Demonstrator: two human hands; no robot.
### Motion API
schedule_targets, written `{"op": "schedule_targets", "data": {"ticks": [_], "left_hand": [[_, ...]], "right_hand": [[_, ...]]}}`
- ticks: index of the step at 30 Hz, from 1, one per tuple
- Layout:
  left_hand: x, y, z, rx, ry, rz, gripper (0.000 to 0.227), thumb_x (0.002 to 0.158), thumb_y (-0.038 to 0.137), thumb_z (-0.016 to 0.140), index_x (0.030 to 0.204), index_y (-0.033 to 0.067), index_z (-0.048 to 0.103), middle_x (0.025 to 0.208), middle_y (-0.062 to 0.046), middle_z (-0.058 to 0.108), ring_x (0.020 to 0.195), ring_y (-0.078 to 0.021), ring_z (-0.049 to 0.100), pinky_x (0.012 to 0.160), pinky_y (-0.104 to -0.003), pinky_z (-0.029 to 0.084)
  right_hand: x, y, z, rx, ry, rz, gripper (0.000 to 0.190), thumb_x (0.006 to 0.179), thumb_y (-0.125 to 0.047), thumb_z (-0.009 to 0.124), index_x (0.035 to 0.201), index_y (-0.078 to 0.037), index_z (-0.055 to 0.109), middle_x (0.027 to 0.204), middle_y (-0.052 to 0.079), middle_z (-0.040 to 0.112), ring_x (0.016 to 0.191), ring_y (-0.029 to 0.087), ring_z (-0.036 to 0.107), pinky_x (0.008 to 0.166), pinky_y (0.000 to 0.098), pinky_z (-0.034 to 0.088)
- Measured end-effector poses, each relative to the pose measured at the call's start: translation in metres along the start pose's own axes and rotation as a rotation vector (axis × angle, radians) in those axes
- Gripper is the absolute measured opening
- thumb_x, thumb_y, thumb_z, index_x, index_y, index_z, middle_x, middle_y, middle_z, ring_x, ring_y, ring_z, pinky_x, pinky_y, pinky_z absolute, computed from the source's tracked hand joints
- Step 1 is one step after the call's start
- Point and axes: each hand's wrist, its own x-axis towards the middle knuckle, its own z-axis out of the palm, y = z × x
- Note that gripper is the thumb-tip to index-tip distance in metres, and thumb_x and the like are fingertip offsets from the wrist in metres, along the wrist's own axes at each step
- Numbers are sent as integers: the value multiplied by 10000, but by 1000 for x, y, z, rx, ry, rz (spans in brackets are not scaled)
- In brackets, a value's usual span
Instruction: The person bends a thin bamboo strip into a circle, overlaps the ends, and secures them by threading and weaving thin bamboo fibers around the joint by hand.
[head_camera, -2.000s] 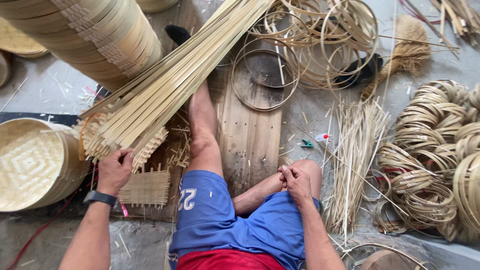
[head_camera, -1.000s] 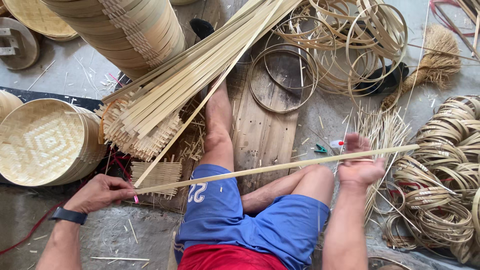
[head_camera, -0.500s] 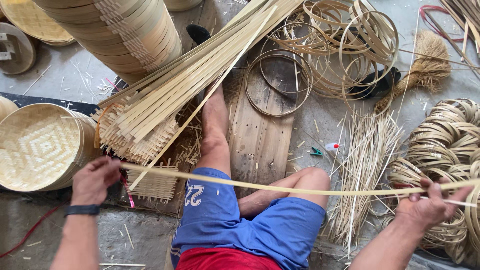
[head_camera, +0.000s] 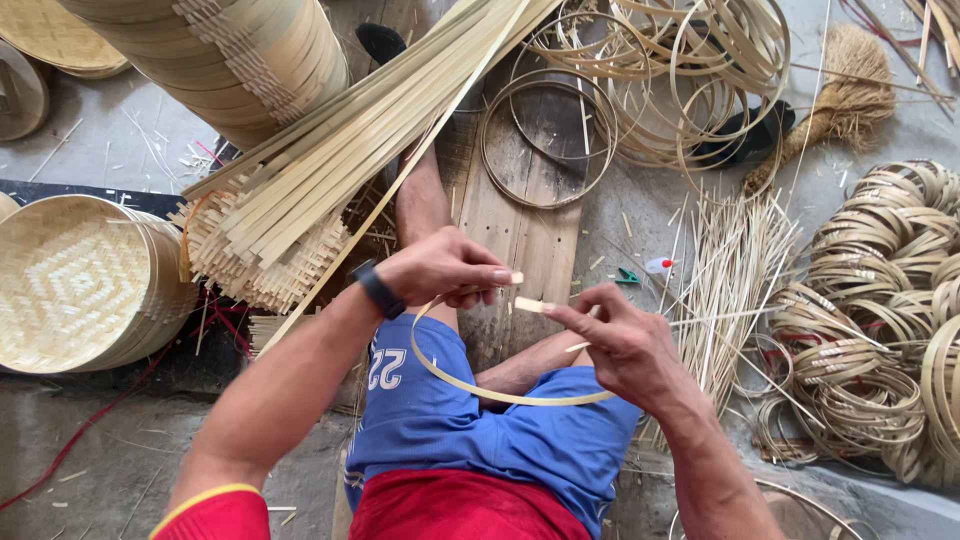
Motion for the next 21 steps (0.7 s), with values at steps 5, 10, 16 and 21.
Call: {"op": "schedule_targets", "data": {"ticks": [5, 10, 16, 21], "left_hand": [[18, 17, 22, 313, -130, -119, 381, 915, 369, 744, 940, -5, 807, 760, -80, 792, 599, -108, 738, 465, -241, 534], [24, 23, 40, 355, -168, -154, 396, 894, 389, 745, 926, 2, 816, 763, -77, 791, 615, -122, 747, 485, -254, 568], [23, 19, 46, 284, -168, -162, 382, 835, 341, 814, 944, -25, 794, 765, -106, 779, 623, -147, 755, 527, -266, 611], [27, 11, 53, 204, -168, -224, 343, 813, 275, 842, 917, -45, 772, 760, -121, 771, 606, -164, 740, 528, -277, 605]], "right_hand": [[5, -11, -1, -165, -33, -124, 581, 724, 4, 714, 1240, -262, 733, 991, 39, 637, 757, 219, 653, 660, 385, 486], [3, -12, 2, -197, -5, -156, 573, 734, 18, 695, 1234, -256, 744, 984, 32, 651, 750, 207, 646, 662, 397, 448], [-10, -3, 7, -44, 202, -135, 441, 705, 46, 723, 1085, -177, 750, 998, 12, 720, 895, 219, 689, 786, 382, 528], [-17, -1, 6, 70, 170, -40, 429, 634, 54, 721, 1028, -113, 751, 1019, 47, 735, 944, 240, 731, 776, 356, 604]]}}
